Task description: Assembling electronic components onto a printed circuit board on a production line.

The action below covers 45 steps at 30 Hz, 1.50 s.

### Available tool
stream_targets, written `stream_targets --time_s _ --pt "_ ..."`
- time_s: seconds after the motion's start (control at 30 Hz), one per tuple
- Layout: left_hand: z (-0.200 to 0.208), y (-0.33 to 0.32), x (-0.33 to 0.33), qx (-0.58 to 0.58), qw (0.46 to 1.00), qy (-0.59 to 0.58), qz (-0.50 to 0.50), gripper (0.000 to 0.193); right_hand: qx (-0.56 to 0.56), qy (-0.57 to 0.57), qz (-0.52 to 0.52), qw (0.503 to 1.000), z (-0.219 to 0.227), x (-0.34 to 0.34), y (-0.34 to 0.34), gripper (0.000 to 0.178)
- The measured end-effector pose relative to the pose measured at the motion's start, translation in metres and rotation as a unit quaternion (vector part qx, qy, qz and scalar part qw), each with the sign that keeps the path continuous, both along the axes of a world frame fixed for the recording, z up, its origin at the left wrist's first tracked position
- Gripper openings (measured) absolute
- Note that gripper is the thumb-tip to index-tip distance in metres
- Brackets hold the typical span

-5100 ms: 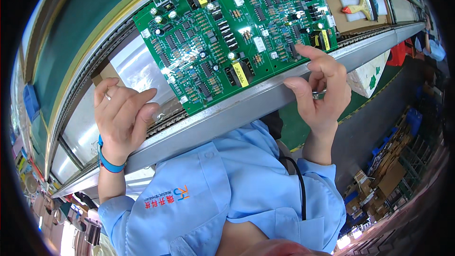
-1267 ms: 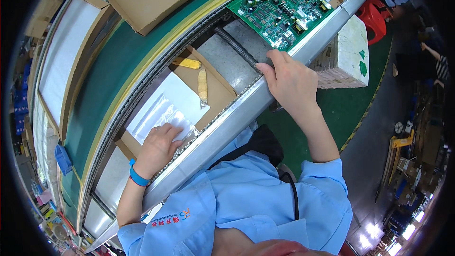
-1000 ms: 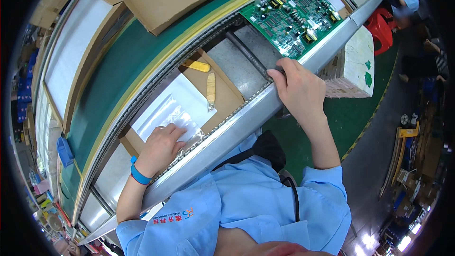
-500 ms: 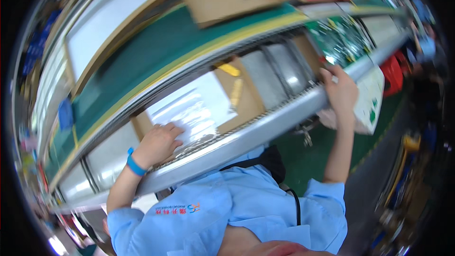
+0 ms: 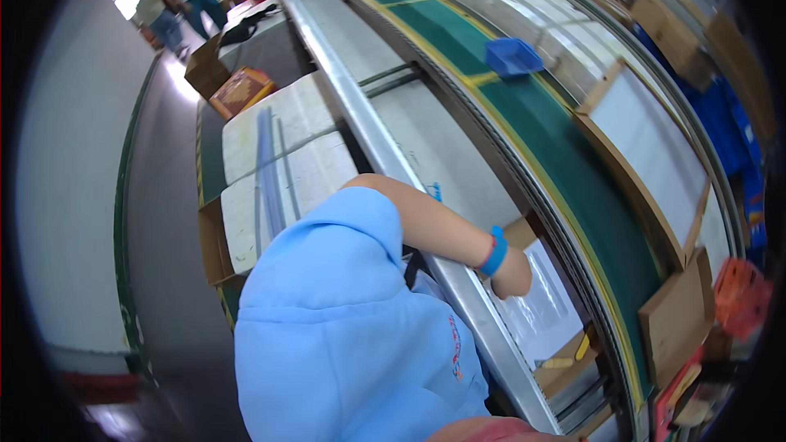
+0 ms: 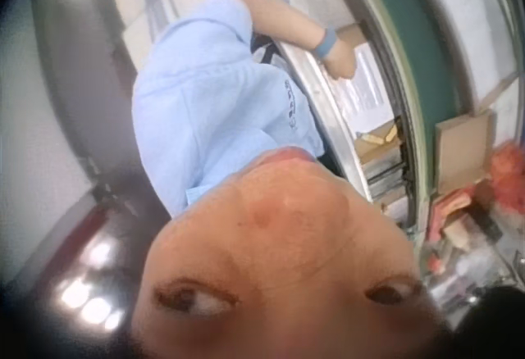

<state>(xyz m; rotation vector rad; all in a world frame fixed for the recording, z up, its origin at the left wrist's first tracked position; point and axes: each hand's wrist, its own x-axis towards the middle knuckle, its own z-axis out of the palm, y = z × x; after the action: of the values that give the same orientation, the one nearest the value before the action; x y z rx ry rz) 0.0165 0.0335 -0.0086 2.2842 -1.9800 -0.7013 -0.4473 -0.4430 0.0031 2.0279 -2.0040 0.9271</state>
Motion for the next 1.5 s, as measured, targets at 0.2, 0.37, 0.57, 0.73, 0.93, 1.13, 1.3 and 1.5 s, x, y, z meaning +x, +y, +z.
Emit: stream_targets --time_s 0.2,0.37,0.57,0.73,0.93,1.13,1.3,1.5 --pt "-0.009 -0.015 0.009 0.008 0.998 -0.009 -0.068 0.026 -0.048 -0.020 0.029 0.998 -0.004 -0.003 0.023 0.036" --pt "-0.013 -0.013 0.016 -0.001 0.998 -0.016 -0.067 0.025 -0.131 -0.137 0.241 0.952 -0.032 -0.010 0.000 0.031" --pt "-0.009 -0.009 -0.007 -0.017 0.997 -0.021 -0.071 0.025 -0.129 -0.103 0.236 0.957 -0.003 0.245 0.234 0.046" --pt "-0.012 -0.006 -0.010 -0.037 0.995 -0.016 -0.088 0.024 -0.088 -0.007 0.409 0.908 -0.080 0.209 0.249 0.056" --pt "-0.007 0.009 0.002 -0.021 0.997 -0.035 -0.064 0.015 0.126 -0.104 0.288 0.944 -0.159 0.003 0.263 0.021" --pt "0.029 0.009 0.007 -0.020 0.998 0.006 -0.051 0.023 0.158 0.066 0.125 0.977 -0.094 0.060 0.291 0.012" --pt "0.028 0.005 0.000 -0.003 0.998 0.052 -0.045 0.025 0.187 0.051 0.097 0.976 -0.088 0.050 0.300 0.015" --pt "0.029 0.008 -0.007 -0.001 0.998 0.050 -0.045 0.024 0.204 0.038 0.102 0.973 -0.087 0.046 0.301 0.015"
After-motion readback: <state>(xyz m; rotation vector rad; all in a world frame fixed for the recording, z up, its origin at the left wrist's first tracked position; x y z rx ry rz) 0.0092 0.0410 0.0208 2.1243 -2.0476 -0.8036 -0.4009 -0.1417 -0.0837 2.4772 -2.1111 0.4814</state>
